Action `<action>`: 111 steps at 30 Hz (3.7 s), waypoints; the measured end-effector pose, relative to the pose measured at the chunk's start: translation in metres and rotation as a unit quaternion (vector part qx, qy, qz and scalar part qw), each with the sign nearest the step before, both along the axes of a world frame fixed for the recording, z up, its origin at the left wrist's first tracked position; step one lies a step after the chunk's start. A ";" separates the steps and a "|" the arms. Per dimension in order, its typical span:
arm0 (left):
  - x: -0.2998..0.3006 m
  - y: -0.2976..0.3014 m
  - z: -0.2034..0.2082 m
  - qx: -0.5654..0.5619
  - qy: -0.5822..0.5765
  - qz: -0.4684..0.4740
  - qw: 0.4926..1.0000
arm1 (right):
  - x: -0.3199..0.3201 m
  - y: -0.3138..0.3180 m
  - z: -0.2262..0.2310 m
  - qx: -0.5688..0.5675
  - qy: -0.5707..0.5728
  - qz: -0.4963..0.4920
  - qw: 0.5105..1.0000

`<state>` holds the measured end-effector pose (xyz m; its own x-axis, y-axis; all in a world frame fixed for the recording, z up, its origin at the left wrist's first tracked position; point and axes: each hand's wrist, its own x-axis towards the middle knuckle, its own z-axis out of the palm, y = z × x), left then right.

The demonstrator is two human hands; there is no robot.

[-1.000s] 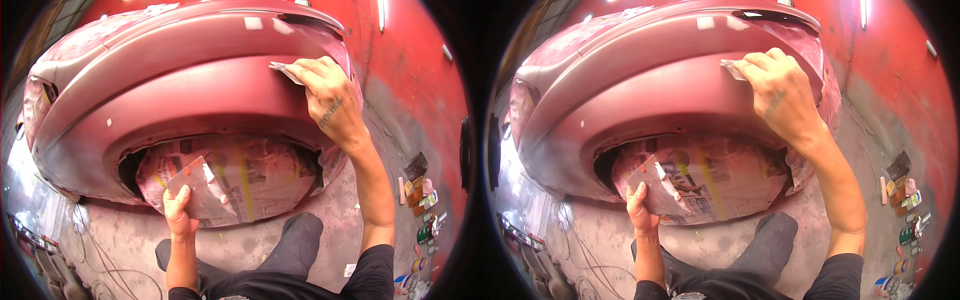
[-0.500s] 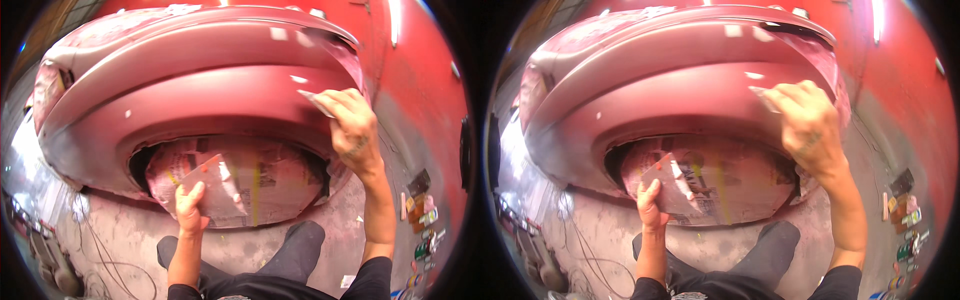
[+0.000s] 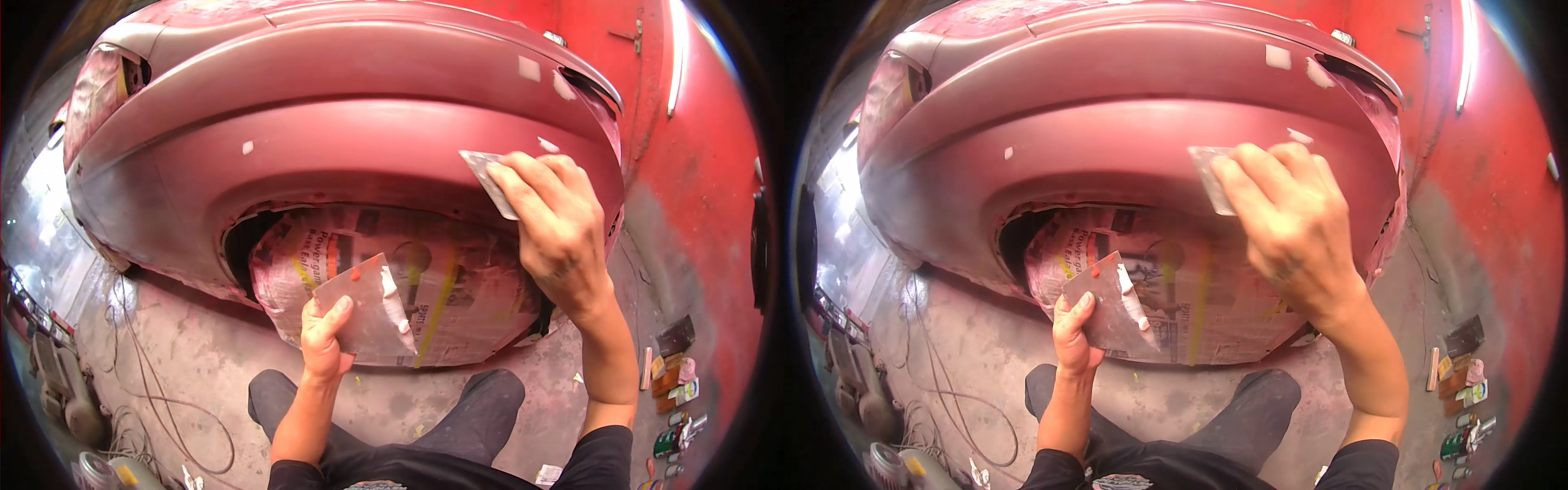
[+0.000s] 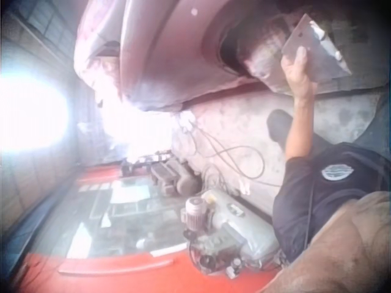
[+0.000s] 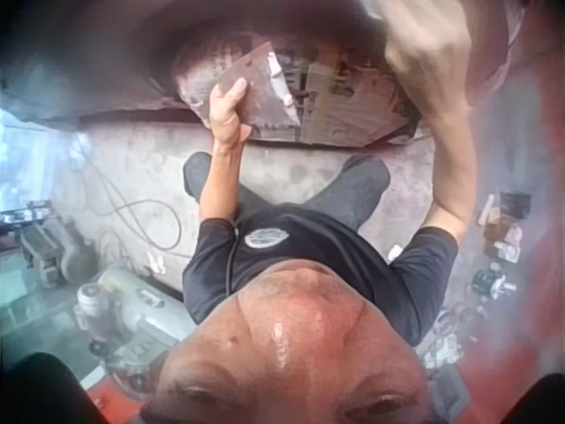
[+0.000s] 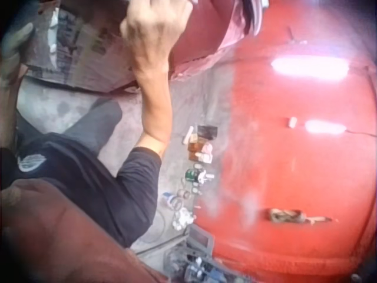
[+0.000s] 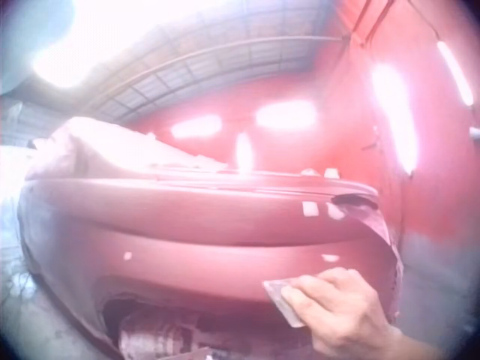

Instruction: The person applies a white body filler to a red car's rear bumper using a putty knife. They spread the filler over specific spots, smooth the surface, and occasionally touch the area with their hand to check the texture.

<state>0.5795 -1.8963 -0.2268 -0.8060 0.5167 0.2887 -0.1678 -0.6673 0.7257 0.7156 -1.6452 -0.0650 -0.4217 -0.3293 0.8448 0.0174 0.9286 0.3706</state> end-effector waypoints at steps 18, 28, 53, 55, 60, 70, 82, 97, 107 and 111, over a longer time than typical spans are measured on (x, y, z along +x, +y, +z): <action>-0.047 -0.034 -0.003 0.014 0.000 0.008 1.000 | -0.093 -0.020 0.021 0.068 0.012 -0.085 0.994; -0.054 -0.024 -0.011 0.023 -0.010 -0.016 1.000 | -0.070 -0.029 0.034 0.013 -0.066 -0.028 0.997; -0.055 -0.042 -0.006 0.030 -0.014 0.003 0.999 | -0.078 -0.031 0.036 0.007 -0.072 -0.091 0.993; -0.059 -0.041 -0.010 0.035 -0.018 -0.001 0.999 | -0.072 -0.032 0.038 -0.010 -0.092 -0.069 0.993; -0.056 -0.041 -0.007 0.039 -0.006 0.005 0.999 | -0.051 -0.039 0.044 -0.041 -0.119 -0.023 0.992; -0.057 -0.048 -0.021 0.017 -0.029 0.012 0.999 | -0.074 -0.045 0.036 0.014 -0.064 -0.061 0.996; -0.074 -0.057 0.016 0.086 -0.077 0.028 0.993 | -0.045 -0.113 -0.005 -0.105 -0.176 0.124 0.971; -0.034 -0.053 0.210 -0.152 -0.347 -0.022 0.925 | -0.023 -0.159 0.086 -0.534 -0.129 0.155 0.821; -0.031 -0.054 0.347 -0.219 -0.294 -0.049 0.929 | 0.059 -0.163 0.131 -0.503 -0.273 -0.025 0.820; -0.037 -0.063 0.375 -0.262 -0.201 -0.027 0.943 | 0.057 -0.147 0.206 -0.430 -0.254 -0.048 0.865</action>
